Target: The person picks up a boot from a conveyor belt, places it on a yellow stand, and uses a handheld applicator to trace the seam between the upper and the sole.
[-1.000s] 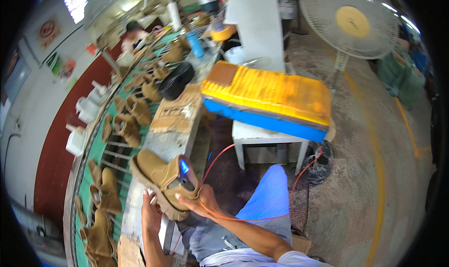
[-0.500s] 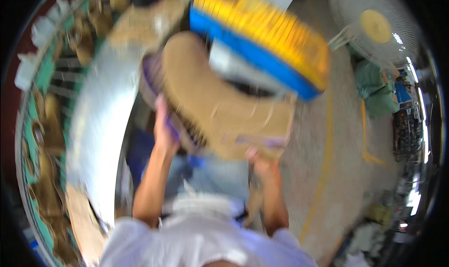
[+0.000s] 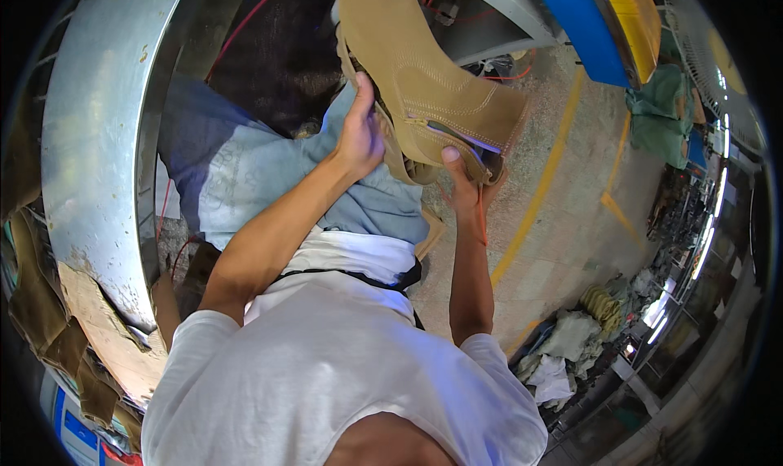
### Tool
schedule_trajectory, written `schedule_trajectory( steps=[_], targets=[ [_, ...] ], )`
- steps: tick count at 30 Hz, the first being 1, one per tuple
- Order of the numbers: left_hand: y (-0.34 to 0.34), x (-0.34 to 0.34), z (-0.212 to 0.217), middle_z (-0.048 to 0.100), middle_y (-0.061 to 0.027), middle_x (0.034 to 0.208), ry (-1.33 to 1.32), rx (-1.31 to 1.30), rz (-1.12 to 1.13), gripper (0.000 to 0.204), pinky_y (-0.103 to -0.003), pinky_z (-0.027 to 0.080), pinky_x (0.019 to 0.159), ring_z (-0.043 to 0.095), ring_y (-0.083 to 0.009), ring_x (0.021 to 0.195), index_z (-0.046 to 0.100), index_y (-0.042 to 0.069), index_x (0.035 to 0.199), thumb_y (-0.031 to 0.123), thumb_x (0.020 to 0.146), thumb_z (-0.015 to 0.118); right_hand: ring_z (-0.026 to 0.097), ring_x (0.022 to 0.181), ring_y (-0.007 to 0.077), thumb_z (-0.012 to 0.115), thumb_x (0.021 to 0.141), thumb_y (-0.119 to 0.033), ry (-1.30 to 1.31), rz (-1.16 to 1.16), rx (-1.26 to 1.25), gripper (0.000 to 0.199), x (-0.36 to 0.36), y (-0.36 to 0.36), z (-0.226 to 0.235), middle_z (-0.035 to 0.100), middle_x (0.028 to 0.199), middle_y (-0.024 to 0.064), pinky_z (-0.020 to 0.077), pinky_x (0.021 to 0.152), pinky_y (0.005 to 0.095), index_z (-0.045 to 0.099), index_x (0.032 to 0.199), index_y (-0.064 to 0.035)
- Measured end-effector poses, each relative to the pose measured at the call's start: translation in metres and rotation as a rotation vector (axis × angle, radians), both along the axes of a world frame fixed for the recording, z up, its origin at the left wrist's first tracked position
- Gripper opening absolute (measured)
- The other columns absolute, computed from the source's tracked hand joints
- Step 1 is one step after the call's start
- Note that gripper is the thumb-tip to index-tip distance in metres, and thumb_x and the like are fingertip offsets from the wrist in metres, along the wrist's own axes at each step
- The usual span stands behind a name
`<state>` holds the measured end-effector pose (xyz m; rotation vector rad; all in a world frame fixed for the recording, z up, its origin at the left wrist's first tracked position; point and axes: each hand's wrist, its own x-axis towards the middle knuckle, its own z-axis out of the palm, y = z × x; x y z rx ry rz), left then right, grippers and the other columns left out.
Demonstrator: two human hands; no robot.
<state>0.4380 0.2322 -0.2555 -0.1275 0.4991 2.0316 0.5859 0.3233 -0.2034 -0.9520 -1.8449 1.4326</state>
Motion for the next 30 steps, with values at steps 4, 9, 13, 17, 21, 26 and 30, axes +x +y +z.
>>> schedule_trajectory(
  steps=[4, 9, 13, 17, 21, 26, 30],
  targets=[
    [0.003, 0.001, -0.014, 0.052, -0.0107, 0.151, -0.028, -0.124, -0.095, 0.076, -0.039, 0.042, 0.114, 0.051, -0.0227, 0.138, 0.039, 0.007, 0.155, 0.064, 0.106, 0.035, 0.065, 0.089, 0.0129, 0.088, 0.083, -0.024, -0.129, -0.025, -0.059, 0.045, 0.023, -0.007, 0.000, 0.072, 0.102, 0.0065, 0.0530, 0.079, 0.0279, 0.069, 0.114, 0.0026],
    [0.000, -0.002, 0.001, 0.057, -0.0126, 0.146, -0.034, -0.133, -0.155, 0.079, -0.037, 0.039, 0.115, 0.052, -0.0235, 0.137, 0.042, 0.004, 0.154, 0.067, 0.106, 0.032, 0.063, 0.094, 0.0146, 0.087, 0.084, -0.027, -0.271, -0.023, -0.085, 0.048, 0.047, -0.012, 0.006, 0.070, 0.105, 0.0079, 0.0513, 0.083, 0.0294, 0.067, 0.115, 0.0042],
    [-0.005, -0.008, -0.028, 0.053, -0.0151, 0.150, 0.344, -0.225, -0.323, 0.085, -0.038, 0.034, 0.119, 0.048, -0.0242, 0.140, 0.039, -0.002, 0.154, 0.067, 0.106, 0.030, 0.062, 0.093, 0.0150, 0.087, 0.084, -0.027, -0.245, -0.074, -0.089, 0.049, 0.058, -0.014, -0.004, 0.069, 0.106, 0.0065, 0.0504, 0.082, 0.0293, 0.067, 0.115, 0.0044],
    [-0.006, -0.010, -0.014, 0.059, -0.0147, 0.140, 0.685, -0.384, -0.190, 0.080, -0.036, 0.039, 0.112, 0.052, -0.0217, 0.130, 0.053, -0.008, 0.141, 0.063, 0.105, 0.044, 0.064, 0.092, 0.0149, 0.087, 0.084, -0.028, -0.137, -0.129, -0.122, 0.047, 0.055, -0.020, -0.012, 0.071, 0.105, 0.0057, 0.0515, 0.084, 0.0296, 0.068, 0.114, 0.0039],
    [-0.011, -0.009, -0.001, 0.064, -0.0140, 0.130, 0.794, -0.412, -0.042, 0.067, -0.035, 0.044, 0.105, 0.057, -0.0205, 0.121, 0.057, -0.006, 0.135, 0.054, 0.105, 0.053, 0.065, 0.102, 0.0177, 0.088, 0.083, -0.027, -0.078, -0.146, -0.142, 0.054, 0.050, -0.029, -0.013, 0.070, 0.113, 0.0076, 0.0505, 0.092, 0.0310, 0.065, 0.121, 0.0038],
    [-0.008, -0.016, 0.015, 0.065, -0.0121, 0.127, 0.629, -0.285, 0.167, 0.055, -0.035, 0.047, 0.102, 0.060, -0.0190, 0.115, 0.058, -0.005, 0.132, 0.041, 0.102, 0.066, 0.065, 0.106, 0.0193, 0.091, 0.080, -0.026, -0.107, -0.141, -0.164, 0.059, 0.058, -0.030, -0.019, 0.069, 0.116, 0.0089, 0.0504, 0.094, 0.0326, 0.063, 0.123, 0.0033],
    [-0.014, -0.031, 0.021, 0.064, -0.0119, 0.129, 0.623, -0.317, 0.106, 0.057, -0.034, 0.046, 0.103, 0.059, -0.0179, 0.116, 0.056, -0.004, 0.138, 0.034, 0.098, 0.072, 0.065, 0.106, 0.0204, 0.093, 0.077, -0.027, -0.109, -0.106, -0.110, 0.069, 0.052, -0.035, -0.018, 0.067, 0.119, 0.0091, 0.0509, 0.095, 0.0338, 0.059, 0.129, 0.0028]
  ],
)
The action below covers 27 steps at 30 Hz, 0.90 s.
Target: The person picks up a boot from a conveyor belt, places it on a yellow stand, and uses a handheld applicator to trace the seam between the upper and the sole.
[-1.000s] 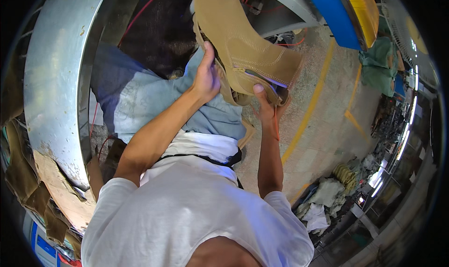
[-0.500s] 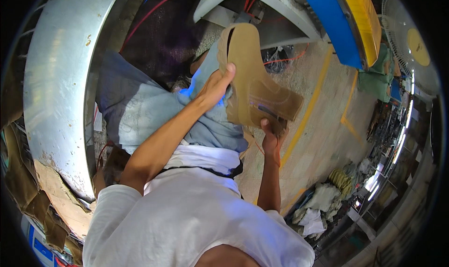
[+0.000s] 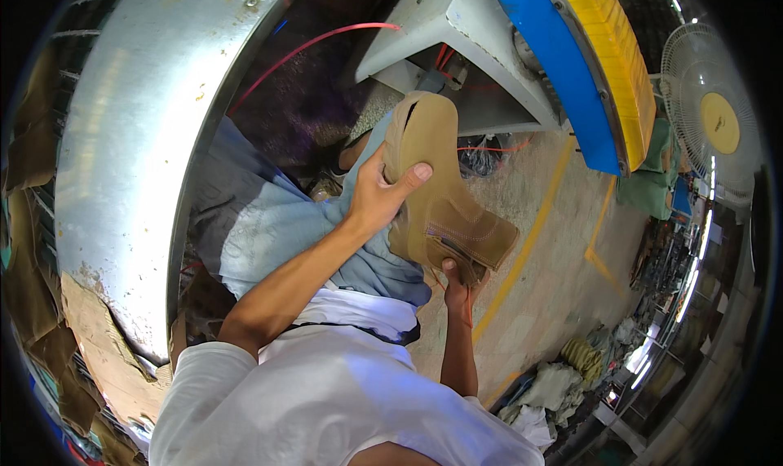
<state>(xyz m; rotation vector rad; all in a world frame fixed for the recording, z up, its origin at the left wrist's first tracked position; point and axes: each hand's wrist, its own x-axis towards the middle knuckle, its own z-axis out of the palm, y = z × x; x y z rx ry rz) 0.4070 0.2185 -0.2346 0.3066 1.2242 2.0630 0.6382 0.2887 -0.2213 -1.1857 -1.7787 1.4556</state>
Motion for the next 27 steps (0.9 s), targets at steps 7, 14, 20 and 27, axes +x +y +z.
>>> schedule_trajectory(
  steps=[7, 14, 20, 27],
  targets=[
    [-0.013, -0.011, 0.019, 0.064, -0.0117, 0.130, 0.131, 0.021, 0.014, 0.062, -0.033, 0.045, 0.104, 0.058, -0.0165, 0.118, 0.054, -0.004, 0.141, 0.033, 0.096, 0.075, 0.061, 0.117, 0.0242, 0.093, 0.077, -0.027, -0.065, 0.007, -0.027, 0.084, 0.011, -0.005, -0.005, 0.061, 0.131, 0.0121, 0.0491, 0.102, 0.0385, 0.048, 0.141, 0.0024],
    [-0.019, -0.042, 0.043, 0.067, -0.0115, 0.127, 0.046, -0.073, -0.082, 0.065, -0.034, 0.049, 0.102, 0.062, -0.0176, 0.116, 0.053, -0.005, 0.142, 0.030, 0.094, 0.078, 0.061, 0.120, 0.0278, 0.094, 0.076, -0.026, -0.131, 0.165, 0.072, 0.087, 0.041, -0.006, -0.023, 0.060, 0.133, 0.0162, 0.0483, 0.104, 0.0407, 0.046, 0.144, 0.0009],
    [-0.034, -0.051, 0.040, 0.072, -0.0166, 0.119, 0.382, -0.133, -0.006, 0.067, -0.036, 0.052, 0.099, 0.067, -0.0206, 0.112, 0.055, -0.007, 0.140, 0.029, 0.089, 0.080, 0.064, 0.115, 0.0256, 0.093, 0.078, -0.023, -0.233, 0.290, 0.131, 0.080, 0.033, -0.011, -0.011, 0.065, 0.128, 0.0157, 0.0517, 0.097, 0.0387, 0.049, 0.141, 0.0016],
    [-0.052, -0.069, 0.039, 0.065, -0.0101, 0.133, 0.127, 0.023, -0.149, 0.065, -0.034, 0.046, 0.106, 0.059, -0.0168, 0.120, 0.054, -0.003, 0.144, 0.032, 0.094, 0.075, 0.068, 0.107, 0.0255, 0.089, 0.082, -0.022, -0.215, 0.236, 0.298, 0.068, 0.015, -0.035, 0.001, 0.067, 0.125, 0.0150, 0.0545, 0.090, 0.0372, 0.055, 0.135, 0.0022]
  ],
)
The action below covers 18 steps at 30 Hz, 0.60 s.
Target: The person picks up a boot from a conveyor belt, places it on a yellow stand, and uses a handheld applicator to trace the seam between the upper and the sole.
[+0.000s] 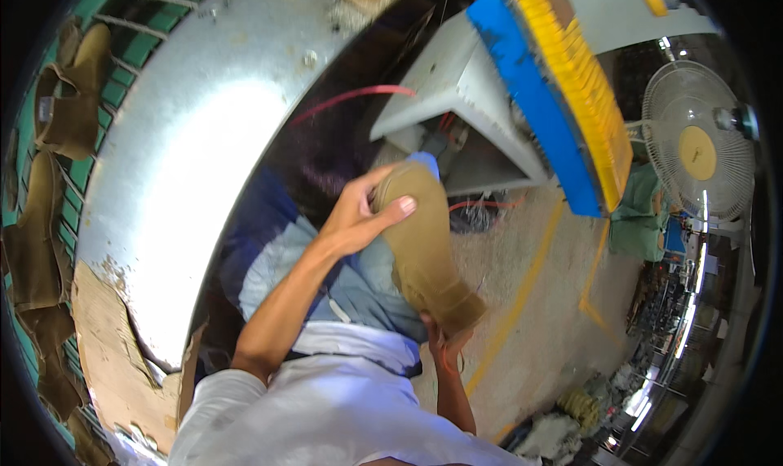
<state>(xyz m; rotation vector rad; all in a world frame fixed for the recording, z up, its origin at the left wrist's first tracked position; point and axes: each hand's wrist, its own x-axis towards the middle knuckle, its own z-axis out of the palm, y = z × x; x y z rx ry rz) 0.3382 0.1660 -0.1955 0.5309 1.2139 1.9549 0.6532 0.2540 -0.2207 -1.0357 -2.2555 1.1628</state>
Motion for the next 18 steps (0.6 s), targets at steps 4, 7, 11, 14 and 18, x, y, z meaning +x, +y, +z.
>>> schedule_trajectory(
  steps=[4, 7, 11, 14, 18],
  targets=[
    [0.009, -0.009, -0.003, 0.071, -0.0100, 0.119, 0.135, -0.148, 0.060, 0.047, -0.034, 0.050, 0.101, 0.063, -0.0164, 0.111, 0.064, -0.002, 0.134, 0.027, 0.098, 0.071, 0.068, 0.108, 0.0248, 0.082, 0.087, -0.018, 0.236, -0.042, -0.736, 0.061, 0.007, 0.012, 0.004, 0.066, 0.129, 0.0139, 0.0579, 0.087, 0.0413, 0.055, 0.137, 0.0043],
    [0.016, -0.004, -0.034, 0.073, -0.0099, 0.110, -0.140, -0.109, 0.192, 0.035, -0.031, 0.054, 0.091, 0.066, -0.0160, 0.101, 0.069, -0.003, 0.123, 0.021, 0.097, 0.071, 0.067, 0.111, 0.0231, 0.088, 0.081, -0.010, 0.143, 0.145, -0.333, 0.066, -0.022, 0.016, 0.031, 0.067, 0.128, 0.0129, 0.0567, 0.093, 0.0396, 0.056, 0.137, 0.0050],
    [-0.002, -0.004, -0.040, 0.073, -0.0093, 0.105, -0.360, -0.252, 0.395, 0.034, -0.031, 0.056, 0.084, 0.068, -0.0175, 0.094, 0.070, -0.002, 0.119, 0.025, 0.099, 0.068, 0.066, 0.115, 0.0211, 0.095, 0.071, -0.003, 0.208, 0.017, -0.423, 0.074, -0.047, 0.023, 0.007, 0.069, 0.126, 0.0125, 0.0543, 0.099, 0.0364, 0.059, 0.135, 0.0046],
    [0.002, -0.015, -0.032, 0.071, -0.0092, 0.109, -0.382, -0.083, 0.338, 0.035, -0.032, 0.055, 0.087, 0.067, -0.0177, 0.099, 0.066, -0.003, 0.123, 0.023, 0.100, 0.066, 0.066, 0.115, 0.0243, 0.092, 0.076, -0.013, 0.246, 0.159, -0.166, 0.065, -0.041, 0.046, 0.011, 0.069, 0.127, 0.0134, 0.0540, 0.099, 0.0398, 0.062, 0.132, 0.0019],
    [0.059, -0.045, 0.072, 0.067, -0.0106, 0.122, -0.026, 0.121, 0.129, 0.045, -0.035, 0.048, 0.103, 0.062, -0.0190, 0.116, 0.060, -0.002, 0.132, 0.031, 0.101, 0.063, 0.063, 0.121, 0.0306, 0.072, 0.093, -0.024, -0.331, 0.251, 0.821, 0.047, -0.035, 0.135, 0.060, 0.065, 0.133, 0.0135, 0.0510, 0.103, 0.0430, 0.062, 0.132, -0.0024]
  ],
)
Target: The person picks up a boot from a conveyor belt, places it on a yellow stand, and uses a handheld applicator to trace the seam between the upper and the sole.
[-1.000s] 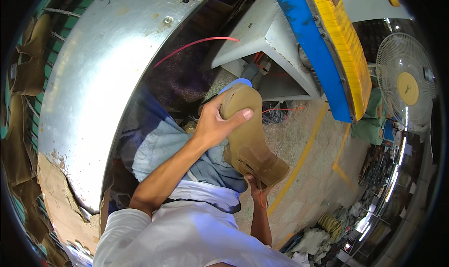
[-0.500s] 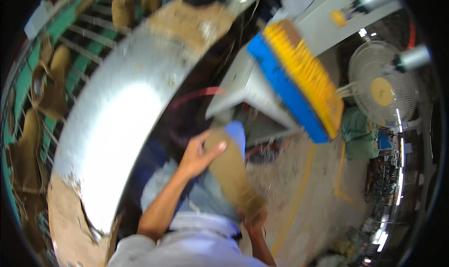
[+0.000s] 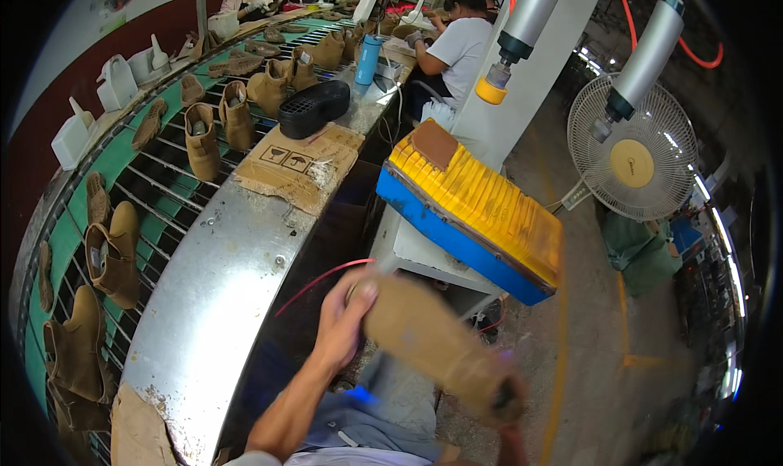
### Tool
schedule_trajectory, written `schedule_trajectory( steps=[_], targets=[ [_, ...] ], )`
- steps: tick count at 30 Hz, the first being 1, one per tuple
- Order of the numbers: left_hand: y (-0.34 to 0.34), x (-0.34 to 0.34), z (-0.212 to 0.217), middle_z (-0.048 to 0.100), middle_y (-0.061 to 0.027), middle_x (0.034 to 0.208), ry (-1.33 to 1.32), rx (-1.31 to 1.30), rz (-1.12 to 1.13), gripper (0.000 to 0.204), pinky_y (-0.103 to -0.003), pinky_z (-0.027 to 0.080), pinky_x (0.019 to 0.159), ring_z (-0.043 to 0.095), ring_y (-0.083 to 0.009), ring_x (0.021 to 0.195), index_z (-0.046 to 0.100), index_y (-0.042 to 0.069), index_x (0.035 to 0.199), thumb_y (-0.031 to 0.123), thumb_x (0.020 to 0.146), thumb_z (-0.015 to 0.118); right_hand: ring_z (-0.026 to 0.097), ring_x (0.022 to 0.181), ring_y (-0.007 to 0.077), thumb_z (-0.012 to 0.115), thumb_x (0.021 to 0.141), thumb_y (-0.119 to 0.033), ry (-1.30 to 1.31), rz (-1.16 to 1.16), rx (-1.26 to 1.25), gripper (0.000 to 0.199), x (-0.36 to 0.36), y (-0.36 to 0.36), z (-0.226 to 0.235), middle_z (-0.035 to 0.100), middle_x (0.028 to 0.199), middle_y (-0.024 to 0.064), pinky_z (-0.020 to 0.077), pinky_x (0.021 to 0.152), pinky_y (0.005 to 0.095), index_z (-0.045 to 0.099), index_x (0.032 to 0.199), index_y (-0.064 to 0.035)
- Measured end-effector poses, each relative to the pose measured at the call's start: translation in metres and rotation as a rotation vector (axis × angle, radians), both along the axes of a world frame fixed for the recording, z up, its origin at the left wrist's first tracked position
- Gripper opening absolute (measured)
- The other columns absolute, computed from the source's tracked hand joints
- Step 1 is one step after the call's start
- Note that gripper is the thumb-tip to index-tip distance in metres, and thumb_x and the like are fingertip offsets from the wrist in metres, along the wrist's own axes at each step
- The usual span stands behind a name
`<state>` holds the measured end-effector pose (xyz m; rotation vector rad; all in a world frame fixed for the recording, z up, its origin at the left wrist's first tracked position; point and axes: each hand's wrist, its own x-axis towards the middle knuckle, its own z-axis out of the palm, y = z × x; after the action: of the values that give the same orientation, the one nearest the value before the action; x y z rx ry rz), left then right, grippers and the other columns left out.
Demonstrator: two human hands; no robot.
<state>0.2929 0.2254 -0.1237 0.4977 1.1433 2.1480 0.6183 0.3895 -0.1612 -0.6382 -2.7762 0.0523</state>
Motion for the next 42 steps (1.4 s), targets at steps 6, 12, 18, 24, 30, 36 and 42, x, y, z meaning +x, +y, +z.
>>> schedule_trajectory(
  steps=[6, 12, 18, 24, 30, 36, 42],
  targets=[
    [0.142, -0.113, 0.156, 0.071, -0.0167, 0.099, 0.887, -0.093, 0.171, 0.043, -0.036, 0.051, 0.090, 0.068, -0.0251, 0.097, 0.068, -0.001, 0.117, 0.038, 0.103, 0.056, 0.057, 0.128, 0.0266, 0.080, 0.086, -0.023, 0.666, -0.132, -0.578, 0.073, -0.092, 0.155, 0.117, 0.057, 0.139, 0.0149, 0.0464, 0.111, 0.0395, 0.046, 0.145, 0.0025],
    [0.234, -0.173, 0.130, 0.070, -0.0187, 0.078, 1.136, -0.400, 0.224, 0.048, -0.039, 0.054, 0.076, 0.069, -0.0257, 0.076, 0.074, -0.001, 0.104, 0.043, 0.102, 0.055, 0.062, 0.116, 0.0238, 0.081, 0.084, -0.024, 0.649, 0.056, -0.744, 0.063, -0.147, 0.206, 0.144, 0.066, 0.124, 0.0148, 0.0492, 0.102, 0.0372, 0.057, 0.133, 0.0059],
    [0.225, -0.184, 0.135, 0.075, -0.0046, 0.097, 0.866, -0.316, -0.032, 0.038, -0.025, 0.054, 0.077, 0.066, -0.0087, 0.085, 0.077, 0.002, 0.115, 0.035, 0.105, 0.060, 0.062, 0.121, 0.0249, 0.084, 0.083, -0.027, 0.676, 0.088, -0.818, 0.069, -0.161, 0.193, 0.144, 0.065, 0.130, 0.0183, 0.0463, 0.108, 0.0385, 0.056, 0.136, 0.0080],
    [0.224, -0.197, 0.142, 0.076, -0.0070, 0.102, 0.788, -0.295, -0.075, 0.044, -0.026, 0.057, 0.079, 0.069, -0.0099, 0.088, 0.073, 0.000, 0.122, 0.039, 0.107, 0.058, 0.062, 0.124, 0.0265, 0.086, 0.082, -0.033, 0.658, 0.122, -0.756, 0.075, -0.170, 0.188, 0.152, 0.064, 0.133, 0.0220, 0.0456, 0.110, 0.0386, 0.056, 0.136, 0.0084],
    [0.211, -0.199, 0.141, 0.074, -0.0104, 0.117, 0.768, -0.407, -0.128, 0.050, -0.029, 0.056, 0.093, 0.071, -0.0157, 0.101, 0.069, 0.001, 0.129, 0.042, 0.109, 0.050, 0.063, 0.122, 0.0259, 0.089, 0.078, -0.038, 0.633, 0.125, -0.607, 0.078, -0.169, 0.191, 0.149, 0.067, 0.130, 0.0212, 0.0472, 0.108, 0.0376, 0.058, 0.134, 0.0072],
    [0.217, -0.199, 0.142, 0.074, -0.0102, 0.117, 0.755, -0.339, -0.159, 0.047, -0.029, 0.057, 0.092, 0.072, -0.0162, 0.101, 0.069, 0.001, 0.130, 0.040, 0.108, 0.053, 0.064, 0.121, 0.0272, 0.087, 0.079, -0.046, 0.554, 0.101, -0.568, 0.082, -0.163, 0.193, 0.149, 0.067, 0.132, 0.0200, 0.0493, 0.105, 0.0386, 0.059, 0.136, 0.0040],
    [0.214, -0.194, 0.146, 0.076, -0.0086, 0.111, 0.659, -0.346, -0.136, 0.044, -0.028, 0.057, 0.088, 0.072, -0.0138, 0.097, 0.074, 0.004, 0.124, 0.040, 0.105, 0.059, 0.065, 0.119, 0.0267, 0.084, 0.083, -0.047, 0.659, 0.179, -0.591, 0.078, -0.165, 0.194, 0.142, 0.068, 0.130, 0.0184, 0.0505, 0.104, 0.0391, 0.058, 0.140, 0.0016]
  ],
)
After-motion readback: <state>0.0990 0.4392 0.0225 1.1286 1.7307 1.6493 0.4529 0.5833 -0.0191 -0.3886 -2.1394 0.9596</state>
